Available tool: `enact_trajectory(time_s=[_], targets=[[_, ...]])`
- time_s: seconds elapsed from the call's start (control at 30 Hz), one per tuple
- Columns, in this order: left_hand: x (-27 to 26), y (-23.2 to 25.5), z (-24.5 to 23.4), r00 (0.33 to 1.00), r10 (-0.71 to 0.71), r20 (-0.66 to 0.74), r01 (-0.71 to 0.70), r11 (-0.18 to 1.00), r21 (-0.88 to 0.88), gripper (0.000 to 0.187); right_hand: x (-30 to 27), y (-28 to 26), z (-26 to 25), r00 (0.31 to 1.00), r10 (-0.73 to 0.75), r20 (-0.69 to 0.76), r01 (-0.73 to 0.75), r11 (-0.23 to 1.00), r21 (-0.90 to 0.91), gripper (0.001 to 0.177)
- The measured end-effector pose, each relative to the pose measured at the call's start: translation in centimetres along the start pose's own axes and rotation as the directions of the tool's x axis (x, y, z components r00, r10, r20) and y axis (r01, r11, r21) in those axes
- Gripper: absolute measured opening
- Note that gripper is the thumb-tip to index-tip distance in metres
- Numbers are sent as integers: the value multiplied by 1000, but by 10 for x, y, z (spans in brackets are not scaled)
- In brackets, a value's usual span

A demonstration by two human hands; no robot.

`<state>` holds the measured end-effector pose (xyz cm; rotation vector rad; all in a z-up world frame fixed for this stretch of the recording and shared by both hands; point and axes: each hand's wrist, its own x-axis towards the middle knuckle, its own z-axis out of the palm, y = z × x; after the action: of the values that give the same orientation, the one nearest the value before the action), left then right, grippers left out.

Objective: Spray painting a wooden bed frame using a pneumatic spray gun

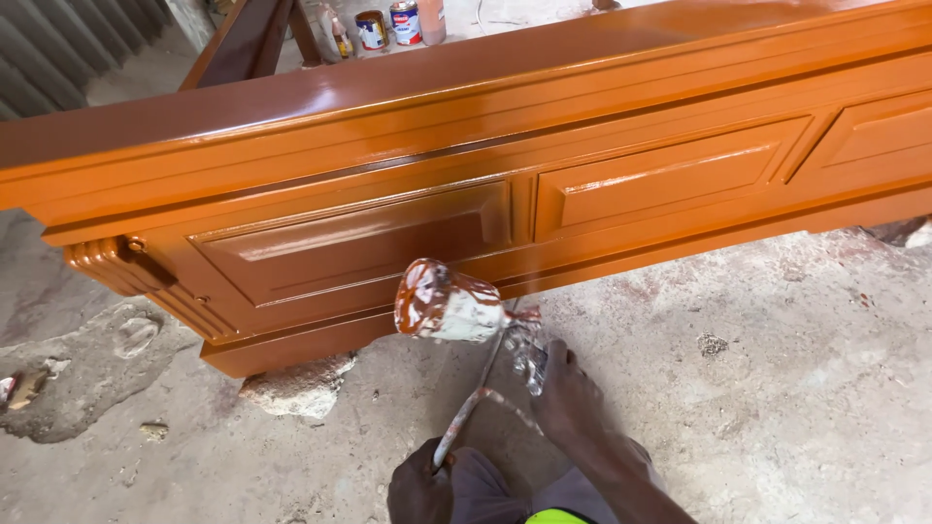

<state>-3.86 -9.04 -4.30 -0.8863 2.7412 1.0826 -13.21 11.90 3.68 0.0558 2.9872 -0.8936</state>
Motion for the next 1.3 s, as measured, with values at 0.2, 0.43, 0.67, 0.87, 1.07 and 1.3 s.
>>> enact_trajectory(time_s=[0.2,0.43,0.67,0.87,1.07,1.3], targets=[[7,-27,-18,993,-117,1,117,993,24,29,-7,48,-39,957,267,116,-290,843,453,60],[11,-89,-43,975,-193,-114,209,965,157,36,25,133,-43,957,237,169,-213,175,961,34],[-44,-13,-79,909,-399,-122,409,910,69,35,63,180,-51,916,104,387,-384,-46,922,29],[-56,8,-71,895,-434,-104,436,900,-2,32,69,164,-87,957,-4,289,-289,9,957,28],[-59,8,-65,903,-415,-108,420,907,30,30,60,133,-108,975,22,219,-220,114,969,23],[-42,-33,-38,933,-318,-169,329,944,41,33,34,94,-102,935,250,253,-310,228,923,28]])
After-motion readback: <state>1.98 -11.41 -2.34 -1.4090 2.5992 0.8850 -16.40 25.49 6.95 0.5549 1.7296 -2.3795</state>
